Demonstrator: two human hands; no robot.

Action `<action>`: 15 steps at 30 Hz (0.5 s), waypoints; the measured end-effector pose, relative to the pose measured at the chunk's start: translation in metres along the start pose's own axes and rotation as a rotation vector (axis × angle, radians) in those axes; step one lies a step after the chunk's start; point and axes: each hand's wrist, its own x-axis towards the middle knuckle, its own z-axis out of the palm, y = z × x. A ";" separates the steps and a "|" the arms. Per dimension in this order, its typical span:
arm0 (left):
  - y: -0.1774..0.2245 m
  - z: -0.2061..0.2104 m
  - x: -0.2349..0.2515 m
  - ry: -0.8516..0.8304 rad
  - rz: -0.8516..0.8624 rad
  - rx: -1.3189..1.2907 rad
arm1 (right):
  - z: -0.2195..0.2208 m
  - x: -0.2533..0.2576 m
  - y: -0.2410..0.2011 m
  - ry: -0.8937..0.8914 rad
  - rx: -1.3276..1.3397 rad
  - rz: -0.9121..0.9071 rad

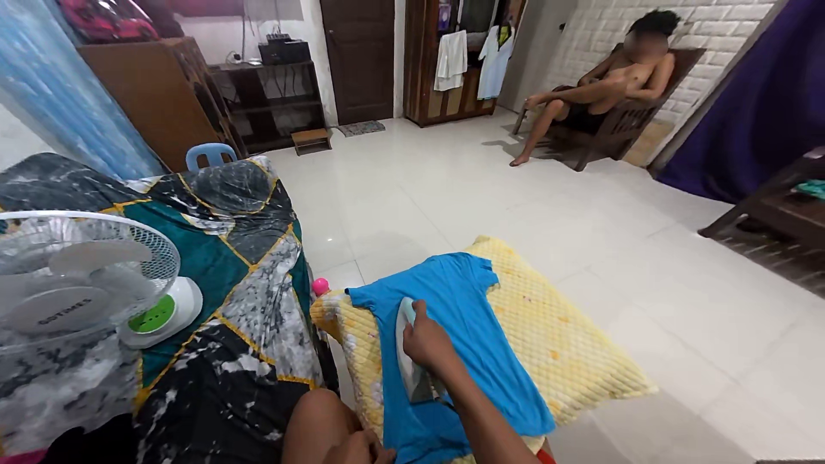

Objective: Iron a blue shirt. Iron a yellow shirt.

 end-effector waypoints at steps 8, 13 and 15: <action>-0.017 -0.002 0.011 -0.082 0.096 -0.094 | 0.025 -0.073 0.016 -0.165 -0.061 -0.040; -0.023 -0.007 0.018 -0.193 0.116 -0.154 | 0.011 -0.009 -0.001 -0.111 0.020 -0.126; -0.024 -0.009 0.019 -0.215 0.123 -0.182 | 0.006 0.017 -0.012 -0.096 0.037 -0.149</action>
